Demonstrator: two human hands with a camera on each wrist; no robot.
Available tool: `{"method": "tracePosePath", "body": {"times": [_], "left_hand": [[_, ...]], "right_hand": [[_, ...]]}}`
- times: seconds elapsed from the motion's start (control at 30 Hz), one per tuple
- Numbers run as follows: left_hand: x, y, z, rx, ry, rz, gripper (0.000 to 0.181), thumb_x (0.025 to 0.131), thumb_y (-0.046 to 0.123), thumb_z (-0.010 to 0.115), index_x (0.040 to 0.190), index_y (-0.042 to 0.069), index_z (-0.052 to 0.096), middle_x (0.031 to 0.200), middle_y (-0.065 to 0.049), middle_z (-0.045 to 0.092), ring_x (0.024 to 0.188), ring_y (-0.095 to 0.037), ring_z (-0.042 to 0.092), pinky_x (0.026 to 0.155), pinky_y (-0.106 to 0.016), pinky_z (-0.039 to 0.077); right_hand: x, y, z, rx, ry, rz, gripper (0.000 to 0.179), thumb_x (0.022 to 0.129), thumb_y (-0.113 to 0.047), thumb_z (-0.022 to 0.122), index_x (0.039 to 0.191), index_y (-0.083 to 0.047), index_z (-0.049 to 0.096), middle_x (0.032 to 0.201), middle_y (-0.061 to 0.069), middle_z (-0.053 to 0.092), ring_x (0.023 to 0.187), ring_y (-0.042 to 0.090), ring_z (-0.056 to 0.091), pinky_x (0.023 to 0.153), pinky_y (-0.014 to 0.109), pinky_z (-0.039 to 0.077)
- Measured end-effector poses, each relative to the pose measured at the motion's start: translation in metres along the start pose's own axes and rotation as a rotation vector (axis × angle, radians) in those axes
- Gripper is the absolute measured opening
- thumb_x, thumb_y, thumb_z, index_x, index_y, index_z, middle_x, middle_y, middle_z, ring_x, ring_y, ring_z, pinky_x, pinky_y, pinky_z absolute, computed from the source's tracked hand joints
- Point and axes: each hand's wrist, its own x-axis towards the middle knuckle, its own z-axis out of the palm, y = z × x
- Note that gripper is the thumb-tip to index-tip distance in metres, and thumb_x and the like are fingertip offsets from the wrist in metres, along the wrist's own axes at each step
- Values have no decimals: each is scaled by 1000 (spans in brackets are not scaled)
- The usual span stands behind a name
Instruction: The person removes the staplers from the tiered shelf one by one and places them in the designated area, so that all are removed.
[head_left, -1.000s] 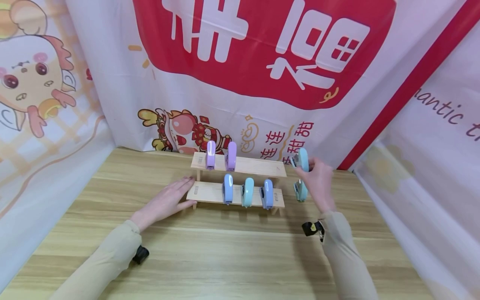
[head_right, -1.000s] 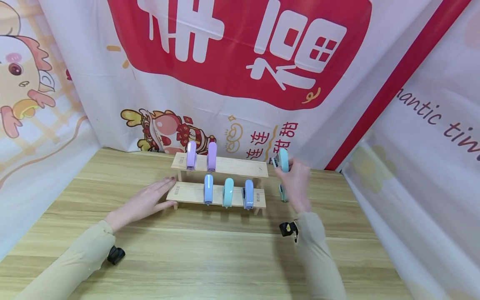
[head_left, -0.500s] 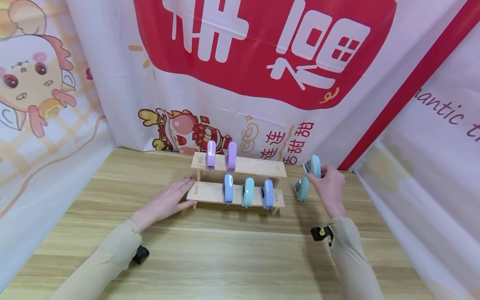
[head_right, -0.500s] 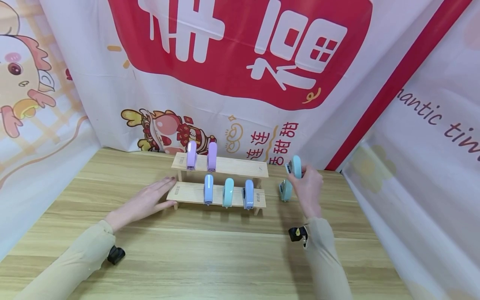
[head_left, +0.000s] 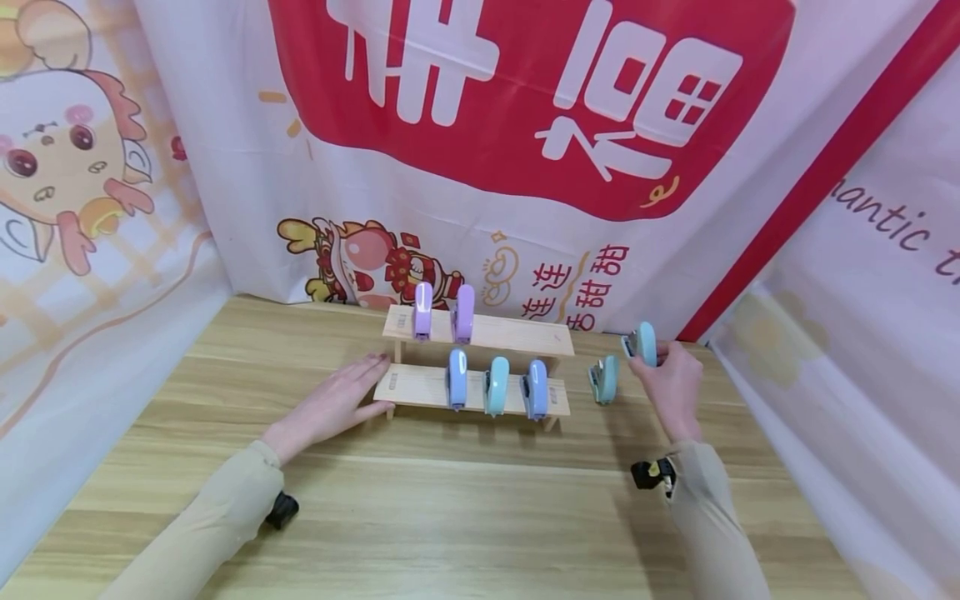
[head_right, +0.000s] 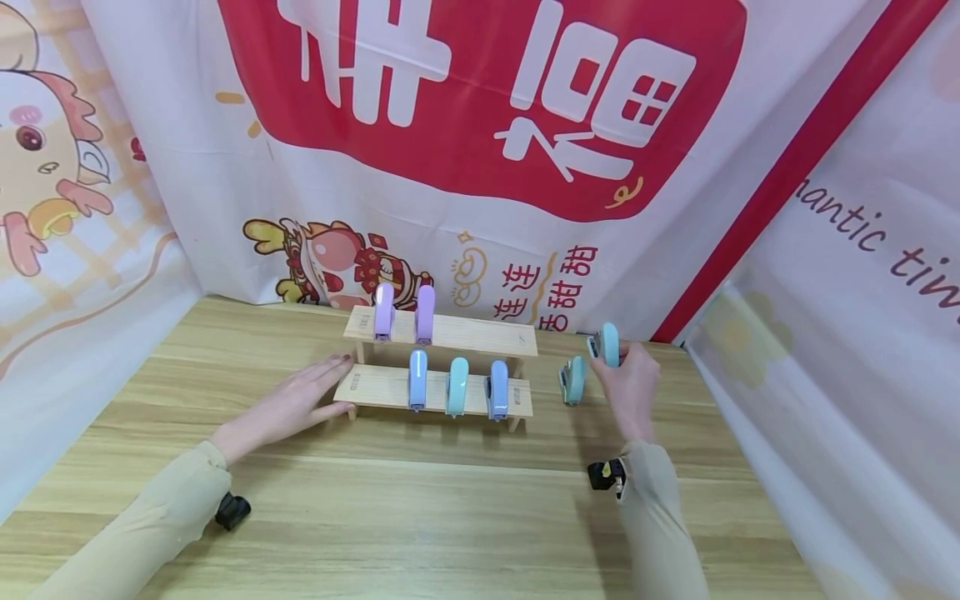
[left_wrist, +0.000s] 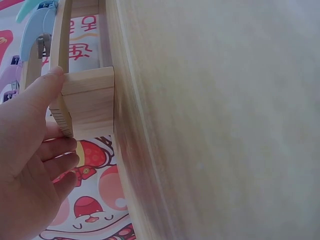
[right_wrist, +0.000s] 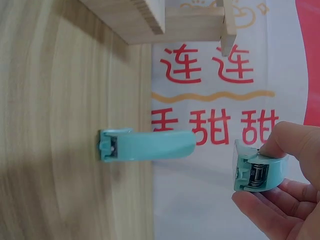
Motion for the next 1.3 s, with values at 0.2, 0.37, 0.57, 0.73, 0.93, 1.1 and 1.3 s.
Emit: {"method": "tracePosePath", "body": {"times": [0.2,0.37,0.57,0.73,0.93,1.1,1.3], "left_hand": [[1,0,-1,-3,4,-2,78,93,43,67,149,-3,39,154,-25,40,142,-42,41,118,-57,36],[0,-1,1,6,6,2,78,93,43,67,149,-3,39,154,-24,40,142,-42,42,118,-57,36],[-1,-1,1,5,11,4,78,93,43,67,149,-3,38,154,-24,40,142,-42,42,118,-56,36],[-1,0,-1,13,32,15,77,93,41,68,148,-4,41,153,-26,42,140,-42,44,117,-57,38],[-2,1,-1,11,22,5,77,93,43,67,148,-4,41,154,-24,41,141,-41,43,118,-56,37],[-3,0,0,7,33,10,76,92,41,68,148,-4,41,153,-25,41,141,-42,43,117,-57,37],[-2,0,1,6,45,15,75,92,39,69,147,-5,41,152,-26,42,140,-42,44,117,-57,38]], "right_hand": [[0,13,1,-20,0,24,34,82,-19,76,105,5,68,96,25,72,86,35,67,74,38,53],[-1,24,5,-26,-9,41,35,82,-19,76,105,6,67,97,27,72,87,37,67,74,40,54],[-1,35,10,-26,-34,63,38,84,-19,74,108,9,64,102,30,70,90,40,67,78,48,58],[0,43,14,-42,-15,54,34,80,-18,76,101,8,69,95,28,72,85,39,67,73,45,55],[1,48,18,-38,-40,60,30,80,-18,77,97,6,72,90,25,73,81,36,67,69,39,52],[0,52,21,-27,-80,67,27,82,-18,76,92,7,71,85,25,73,75,32,66,59,29,49],[-1,57,26,-22,-117,108,27,85,-18,73,96,6,68,91,24,72,80,29,65,62,26,49]]}}
